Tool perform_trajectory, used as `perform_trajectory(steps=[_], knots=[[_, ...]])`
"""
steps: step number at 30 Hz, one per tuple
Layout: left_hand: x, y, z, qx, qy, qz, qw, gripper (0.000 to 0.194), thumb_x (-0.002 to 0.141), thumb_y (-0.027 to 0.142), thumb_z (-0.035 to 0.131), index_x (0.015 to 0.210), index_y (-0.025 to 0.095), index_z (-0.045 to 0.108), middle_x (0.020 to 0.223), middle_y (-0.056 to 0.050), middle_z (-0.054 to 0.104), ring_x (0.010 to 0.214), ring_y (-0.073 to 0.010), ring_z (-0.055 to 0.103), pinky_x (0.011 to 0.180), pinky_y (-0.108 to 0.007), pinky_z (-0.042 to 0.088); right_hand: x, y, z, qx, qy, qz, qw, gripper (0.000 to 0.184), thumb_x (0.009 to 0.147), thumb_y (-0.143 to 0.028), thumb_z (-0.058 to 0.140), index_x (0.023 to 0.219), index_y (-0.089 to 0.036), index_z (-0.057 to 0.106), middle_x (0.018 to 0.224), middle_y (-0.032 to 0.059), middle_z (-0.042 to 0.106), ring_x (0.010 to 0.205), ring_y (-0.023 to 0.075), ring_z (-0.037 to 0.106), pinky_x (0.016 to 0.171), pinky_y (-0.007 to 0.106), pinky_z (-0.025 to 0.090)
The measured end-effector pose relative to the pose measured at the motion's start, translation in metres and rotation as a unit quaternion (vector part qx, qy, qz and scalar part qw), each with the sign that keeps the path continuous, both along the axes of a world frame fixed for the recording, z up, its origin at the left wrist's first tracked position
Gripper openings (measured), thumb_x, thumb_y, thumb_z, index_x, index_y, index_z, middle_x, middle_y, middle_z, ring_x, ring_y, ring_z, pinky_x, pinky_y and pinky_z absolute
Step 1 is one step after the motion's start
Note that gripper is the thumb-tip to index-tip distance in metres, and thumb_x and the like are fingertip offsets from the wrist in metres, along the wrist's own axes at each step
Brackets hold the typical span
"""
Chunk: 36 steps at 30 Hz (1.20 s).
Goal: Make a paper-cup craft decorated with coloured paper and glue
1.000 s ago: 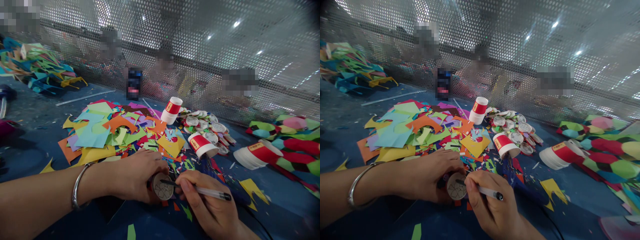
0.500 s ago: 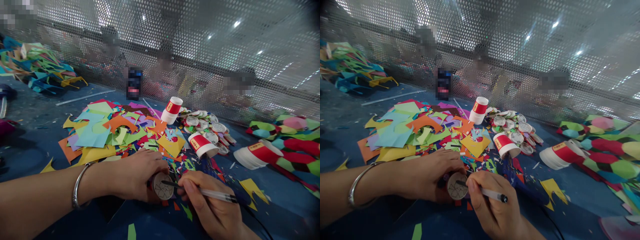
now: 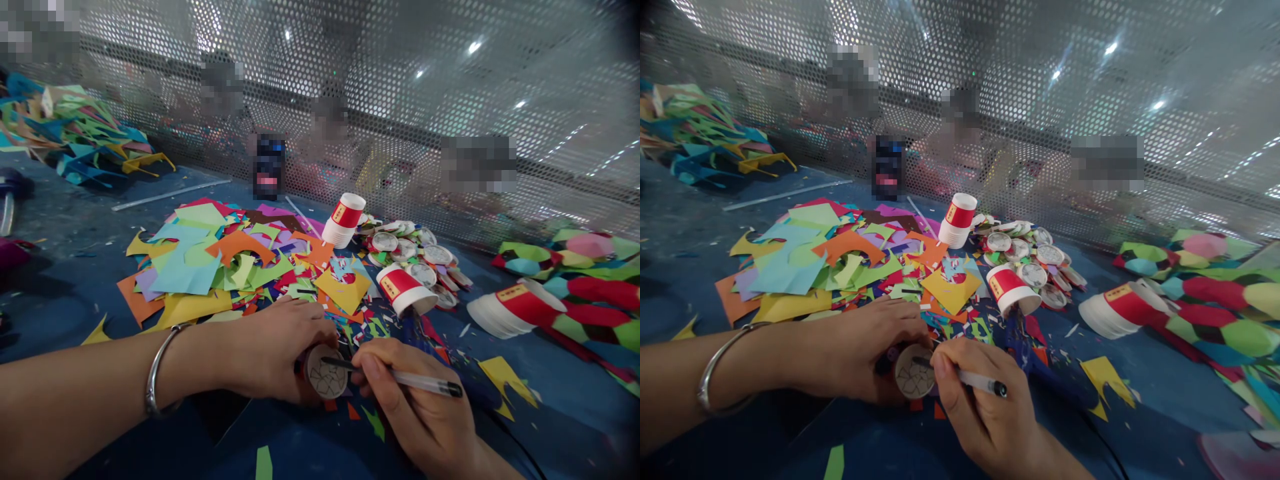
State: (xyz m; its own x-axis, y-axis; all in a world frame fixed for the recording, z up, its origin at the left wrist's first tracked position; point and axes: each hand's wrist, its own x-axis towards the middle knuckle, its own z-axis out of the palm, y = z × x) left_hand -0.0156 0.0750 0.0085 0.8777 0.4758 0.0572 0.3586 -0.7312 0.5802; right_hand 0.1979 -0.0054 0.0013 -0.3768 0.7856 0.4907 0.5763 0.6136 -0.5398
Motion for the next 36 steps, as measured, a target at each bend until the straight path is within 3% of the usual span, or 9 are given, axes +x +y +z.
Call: perform_trajectory(steps=[14,36], knots=[[0.0003,0.0006,0.0001,-0.008,-0.007,-0.002,1.000,0.045,0.070,0.053,0.073,0.101,0.022,0.065,0.096,-0.005,0.064,0.088,-0.0212,0.057,0.076,-0.035,0.041,0.0033,-0.0015,-0.0001,0.058,-0.021,-0.011,0.998,0.017,0.096,-0.010,0.046,0.098,-0.022,0.059,0.080,0.0017,0.070,0.069,0.0149,0.069,0.061,0.025,0.057],[0.0001,0.0002,0.0008,-0.004,-0.007,-0.006,1.000,0.043,0.071,0.049,0.075,0.103,0.022,0.064,0.098,-0.004,0.065,0.091,-0.0217,0.059,0.079,-0.035,0.042,0.0025,-0.0022,0.0031,0.053,-0.034,-0.012,0.998,0.017,0.095,-0.011,0.047,0.096,-0.023,0.059,0.078,0.0012,0.071,0.068,0.0150,0.071,0.054,0.022,0.055]])
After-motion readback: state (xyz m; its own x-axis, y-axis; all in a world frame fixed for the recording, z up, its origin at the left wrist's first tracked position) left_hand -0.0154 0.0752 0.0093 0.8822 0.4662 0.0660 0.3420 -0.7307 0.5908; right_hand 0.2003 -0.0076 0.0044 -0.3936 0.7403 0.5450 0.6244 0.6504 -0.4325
